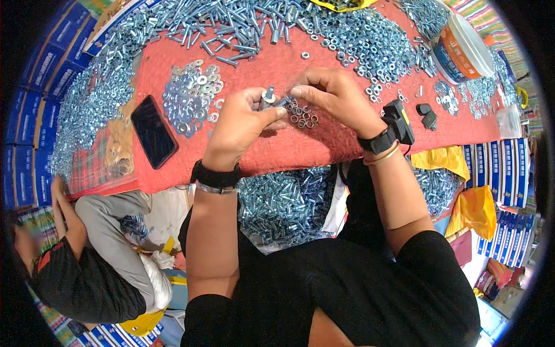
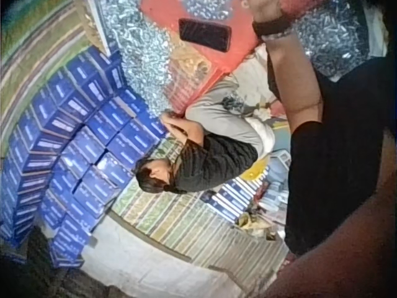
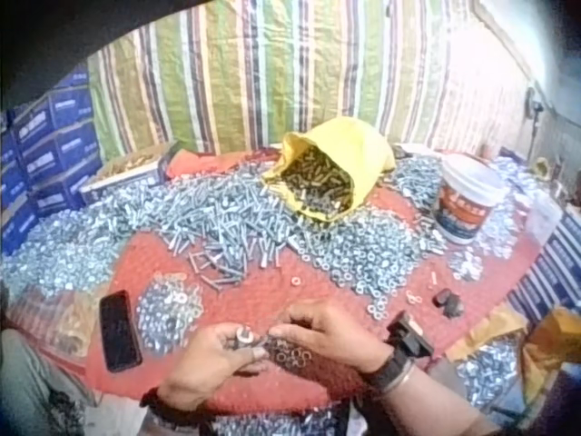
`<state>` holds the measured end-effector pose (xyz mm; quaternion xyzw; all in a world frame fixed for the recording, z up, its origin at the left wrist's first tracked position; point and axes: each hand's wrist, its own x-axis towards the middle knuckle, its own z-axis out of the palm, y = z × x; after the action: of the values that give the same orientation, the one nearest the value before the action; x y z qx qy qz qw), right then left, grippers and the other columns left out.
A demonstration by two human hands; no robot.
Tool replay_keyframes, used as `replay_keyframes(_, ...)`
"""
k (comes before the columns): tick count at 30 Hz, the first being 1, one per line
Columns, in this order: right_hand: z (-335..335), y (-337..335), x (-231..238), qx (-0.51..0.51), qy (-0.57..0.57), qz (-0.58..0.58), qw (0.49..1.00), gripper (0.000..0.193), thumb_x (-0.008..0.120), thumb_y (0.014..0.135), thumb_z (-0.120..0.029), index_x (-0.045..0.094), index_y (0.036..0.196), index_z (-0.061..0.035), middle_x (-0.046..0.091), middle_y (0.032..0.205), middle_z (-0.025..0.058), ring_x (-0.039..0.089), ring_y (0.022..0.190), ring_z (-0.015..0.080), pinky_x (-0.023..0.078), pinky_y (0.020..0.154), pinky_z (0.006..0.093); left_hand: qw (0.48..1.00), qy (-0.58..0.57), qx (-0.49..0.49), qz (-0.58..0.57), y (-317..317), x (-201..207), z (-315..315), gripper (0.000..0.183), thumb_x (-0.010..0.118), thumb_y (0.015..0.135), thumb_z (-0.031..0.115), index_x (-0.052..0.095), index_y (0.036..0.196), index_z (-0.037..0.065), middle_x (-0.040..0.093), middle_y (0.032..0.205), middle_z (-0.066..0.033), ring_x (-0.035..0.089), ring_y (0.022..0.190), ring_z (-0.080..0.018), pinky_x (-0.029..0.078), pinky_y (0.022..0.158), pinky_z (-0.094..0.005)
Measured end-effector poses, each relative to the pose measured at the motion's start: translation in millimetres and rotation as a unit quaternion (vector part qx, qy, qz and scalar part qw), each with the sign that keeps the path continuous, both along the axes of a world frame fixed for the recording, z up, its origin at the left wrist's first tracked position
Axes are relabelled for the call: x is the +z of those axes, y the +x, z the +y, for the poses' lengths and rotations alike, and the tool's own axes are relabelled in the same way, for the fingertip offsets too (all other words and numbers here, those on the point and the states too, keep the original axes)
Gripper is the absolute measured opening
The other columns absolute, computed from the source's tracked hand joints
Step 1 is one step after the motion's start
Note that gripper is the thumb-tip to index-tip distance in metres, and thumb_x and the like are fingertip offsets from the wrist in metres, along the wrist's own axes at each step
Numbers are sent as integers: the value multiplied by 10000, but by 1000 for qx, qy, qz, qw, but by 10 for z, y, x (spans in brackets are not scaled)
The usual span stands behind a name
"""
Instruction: Assembling metal bolts by adding washers and nuts.
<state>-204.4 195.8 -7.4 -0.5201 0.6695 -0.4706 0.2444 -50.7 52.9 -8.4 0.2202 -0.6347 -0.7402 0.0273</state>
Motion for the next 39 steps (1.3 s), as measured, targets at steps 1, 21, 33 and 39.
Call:
replay_keyframes(1, -8, -11, 0, -9, 29, 56, 998, 250, 578, 896, -193, 633, 1029, 11, 604, 767, 42, 551, 676, 103, 454, 598, 267, 1000, 0, 1, 0, 3, 7, 0, 147, 602, 840, 16, 576, 977, -31, 657, 852, -97, 650, 706, -134, 554, 639, -236)
replay_keyframes(21, 34, 8, -12, -9, 40, -95, 995, 541, 361, 968, -461, 612, 1072, 7, 613, 887, 56, 548, 752, 121, 446, 708, 263, 999, -29, 12, -7, 31, -9, -79, 115, 605, 826, -11, 588, 938, -32, 640, 821, -73, 634, 698, -121, 546, 635, -227)
replay_keyframes(33, 10, -179, -92, -159, 99, 12, 982, 519, 455, 938, -447, 664, 775, -1, 598, 647, 85, 540, 578, 154, 448, 589, 288, 997, -5, -81, 1, 137, -12, -135, 161, 619, 827, 32, 596, 962, -52, 647, 855, -90, 624, 729, -123, 522, 664, -239)
replay_keyframes(39, -168, -480, -428, -246, 69, 347, 902, 259, 585, 828, -141, 619, 1064, -37, 603, 1045, 141, 587, 889, 315, 470, 737, 393, 933, 70, -347, -72, 210, 102, -73, 245, 640, 811, 83, 605, 1018, -42, 652, 881, -86, 614, 763, -102, 498, 680, -213)
